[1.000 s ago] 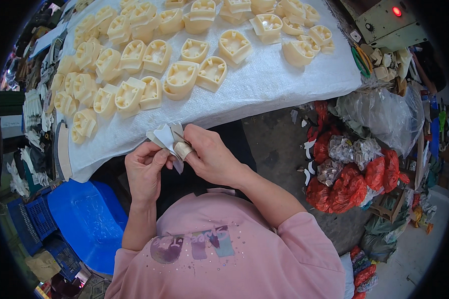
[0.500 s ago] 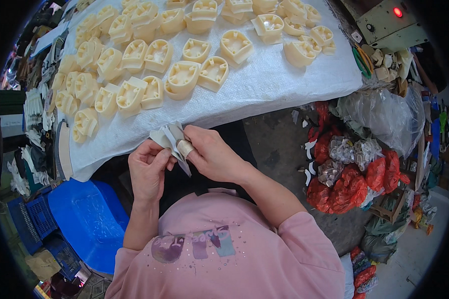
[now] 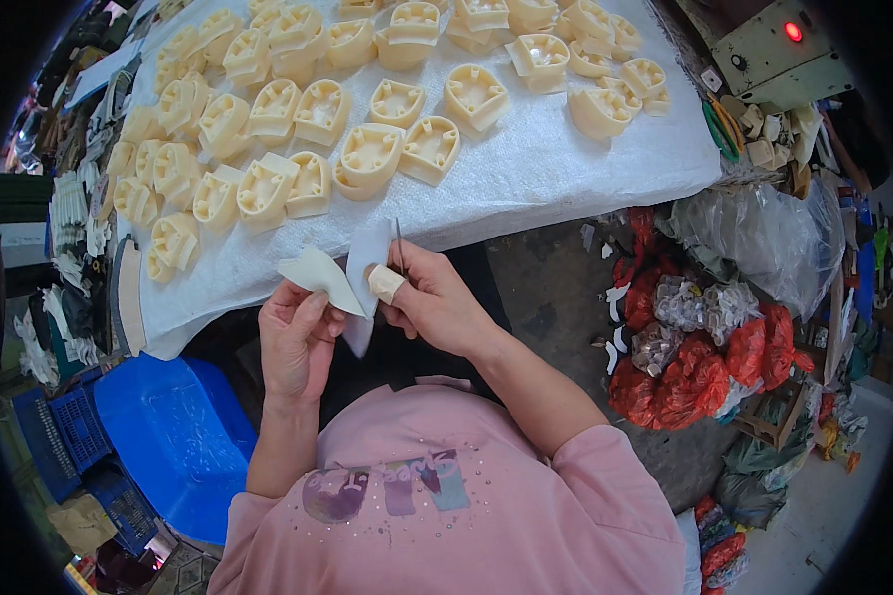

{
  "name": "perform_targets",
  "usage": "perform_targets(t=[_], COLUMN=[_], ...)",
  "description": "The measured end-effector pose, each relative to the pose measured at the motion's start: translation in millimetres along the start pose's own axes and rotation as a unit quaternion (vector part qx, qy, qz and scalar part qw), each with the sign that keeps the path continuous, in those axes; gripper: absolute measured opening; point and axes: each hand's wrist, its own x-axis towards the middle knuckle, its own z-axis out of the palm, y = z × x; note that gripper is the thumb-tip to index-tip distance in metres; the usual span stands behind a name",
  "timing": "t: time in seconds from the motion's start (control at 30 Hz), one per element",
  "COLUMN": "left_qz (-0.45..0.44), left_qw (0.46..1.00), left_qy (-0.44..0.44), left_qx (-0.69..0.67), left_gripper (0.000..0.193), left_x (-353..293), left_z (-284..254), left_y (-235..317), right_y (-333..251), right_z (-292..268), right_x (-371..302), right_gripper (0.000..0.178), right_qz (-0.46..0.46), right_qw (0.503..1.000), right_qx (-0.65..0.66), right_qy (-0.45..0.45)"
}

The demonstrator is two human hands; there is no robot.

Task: The recorder is assembling small plastic and fabric components for footwear, possibly internal supports or heel counters, using a thermal setting machine.

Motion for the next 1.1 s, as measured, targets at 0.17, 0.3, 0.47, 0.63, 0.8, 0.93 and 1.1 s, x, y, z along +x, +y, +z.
perform_targets(t=[0.17,0.3,0.47,0.63,0.8,0.93,1.1], left_qz=[0.005,-0.011,-0.033,-0.037,-0.034,-0.041,-0.041], left_qw=[1.000,1.000,0.999,0.999,0.999,0.999,0.999], left_qy=[0.006,-0.002,-0.002,-0.007,-0.017,-0.016,-0.007], left_qx=[0.000,-0.008,-0.005,-0.007,0.002,-0.015,-0.011], left_gripper=[0.013,0.015,0.017,0.016,0.017,0.018,0.018], left_x=[0,2,0,2,1,0,1], left_z=[-1,1,3,3,4,3,3], left_y=[2,1,-4,-5,-4,-3,-4], right_y=[2,2,-5,-17,-9,-4,-22], right_z=[4,3,8,9,4,4,9], right_x=[1,0,-2,-3,-1,-1,-6], right_gripper=[0.018,0.019,0.017,0.015,0.016,0.018,0.019], right_qz=[0.016,-0.062,-0.126,-0.115,-0.117,-0.119,-0.062], right_qw=[1.000,0.995,0.978,0.951,0.959,0.974,0.979], right_qx=[0.018,-0.080,-0.169,-0.288,-0.259,-0.189,-0.189], right_qy=[0.005,-0.017,-0.002,-0.002,0.002,-0.024,-0.034])
